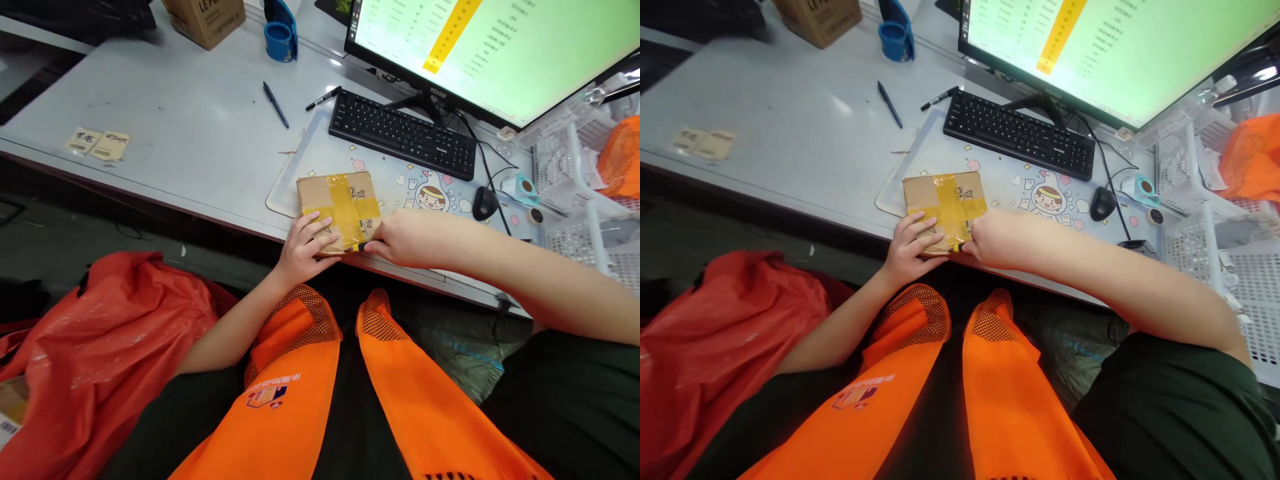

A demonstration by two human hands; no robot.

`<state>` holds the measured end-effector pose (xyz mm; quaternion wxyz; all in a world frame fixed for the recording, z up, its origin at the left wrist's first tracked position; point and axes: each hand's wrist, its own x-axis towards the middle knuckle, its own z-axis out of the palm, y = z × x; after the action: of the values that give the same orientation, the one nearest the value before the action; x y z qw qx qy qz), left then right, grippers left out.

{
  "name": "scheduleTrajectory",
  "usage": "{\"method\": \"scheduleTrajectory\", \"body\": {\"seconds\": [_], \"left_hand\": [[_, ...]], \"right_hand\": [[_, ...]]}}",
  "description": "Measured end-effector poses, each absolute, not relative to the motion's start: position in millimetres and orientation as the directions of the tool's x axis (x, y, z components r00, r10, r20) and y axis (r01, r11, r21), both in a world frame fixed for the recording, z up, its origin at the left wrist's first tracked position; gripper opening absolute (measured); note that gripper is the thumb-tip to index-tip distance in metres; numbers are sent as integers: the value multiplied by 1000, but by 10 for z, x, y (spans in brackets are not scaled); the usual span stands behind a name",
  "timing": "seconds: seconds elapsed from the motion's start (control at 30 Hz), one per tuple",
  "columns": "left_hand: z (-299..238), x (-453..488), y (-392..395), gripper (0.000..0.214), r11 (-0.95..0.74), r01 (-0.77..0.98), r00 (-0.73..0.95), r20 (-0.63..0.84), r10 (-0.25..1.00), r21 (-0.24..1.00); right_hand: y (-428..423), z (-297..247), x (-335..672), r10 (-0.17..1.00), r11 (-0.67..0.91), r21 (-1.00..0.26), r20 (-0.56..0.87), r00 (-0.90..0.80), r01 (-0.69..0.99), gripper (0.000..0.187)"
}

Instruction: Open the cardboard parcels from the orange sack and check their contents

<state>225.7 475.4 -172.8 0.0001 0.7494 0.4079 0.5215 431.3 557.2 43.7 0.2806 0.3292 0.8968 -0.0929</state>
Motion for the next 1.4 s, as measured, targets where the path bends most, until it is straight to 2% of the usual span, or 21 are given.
{"method": "scheduleTrajectory", "body": {"seconds": [0.1,0.17,0.23,0.27,0.33,0.4,0.43,0.5,0.6,0.67,0.7,0.73,0.8,0.87,0.9,0.93,1.03,1.1,1.27,1.4], "left_hand": [[-1707,2127,4786,51,-693,561,184,748,638,453],[-1673,1885,4814,43,-707,489,272,682,679,510],[-1619,1576,4817,34,-668,464,339,580,741,582],[-1586,1445,4797,31,-621,500,306,547,779,604],[-1519,1337,4712,32,-464,622,62,552,832,631],[-1473,1508,4601,42,-322,684,-194,588,785,655],[-1469,1678,4557,49,-284,691,-249,588,769,664],[-1514,2043,4526,63,-277,707,-231,582,780,651],[-1688,2169,4653,47,-349,725,-170,645,745,594],[-1800,1827,4813,36,-448,663,-77,650,756,600],[-1835,1577,4892,38,-477,617,-17,617,787,626],[-1848,1322,4959,43,-466,592,-8,583,812,658],[-1808,943,5028,45,-369,627,-129,559,819,686],[-1696,905,4988,45,-280,681,-291,601,744,676],[-1628,1027,4933,47,-266,704,-321,629,708,659],[-1564,1224,4864,53,-273,723,-313,653,690,635],[-1452,1978,4656,82,-295,769,-160,618,769,567],[-1462,2353,4585,90,-253,790,-162,589,792,558],[-1583,2451,4639,69,-309,813,-142,682,717,494],[-1603,2288,4679,62,-372,792,-74,681,729,484]], "right_hand": [[5710,535,4570,640,649,149,-637,-429,746,42],[5784,647,4910,635,568,89,-680,-367,818,49],[5799,734,5301,609,480,-62,-695,-383,875,57],[5780,742,5480,621,428,-142,-671,-405,893,61],[5703,656,5741,717,330,-279,-548,-431,902,66],[5602,440,5827,812,278,-368,-403,-422,887,64],[5556,307,5807,839,273,-396,-348,-418,877,61],[5495,63,5679,854,308,-427,-270,-445,850,54],[5510,-83,5452,812,460,-400,-171,-557,793,49],[5569,-17,5357,741,571,-353,-167,-650,741,50],[5601,44,5321,698,615,-337,-186,-691,712,51],[5630,110,5285,656,650,-328,-212,-724,685,51],[5678,222,5183,588,698,-313,-262,-765,644,51],[5715,279,5029,548,726,-294,-299,-782,621,49],[5734,285,4938,532,738,-285,-313,-787,612,48],[5753,282,4844,515,749,-279,-325,-793,601,48],[5829,251,4596,453,785,-273,-358,-816,556,45],[5889,252,4480,415,806,-266,-381,-826,528,41],[6017,380,4280,366,843,-213,-447,-816,494,35],[6124,490,4151,339,846,-190,-528,-779,497,36]]}}
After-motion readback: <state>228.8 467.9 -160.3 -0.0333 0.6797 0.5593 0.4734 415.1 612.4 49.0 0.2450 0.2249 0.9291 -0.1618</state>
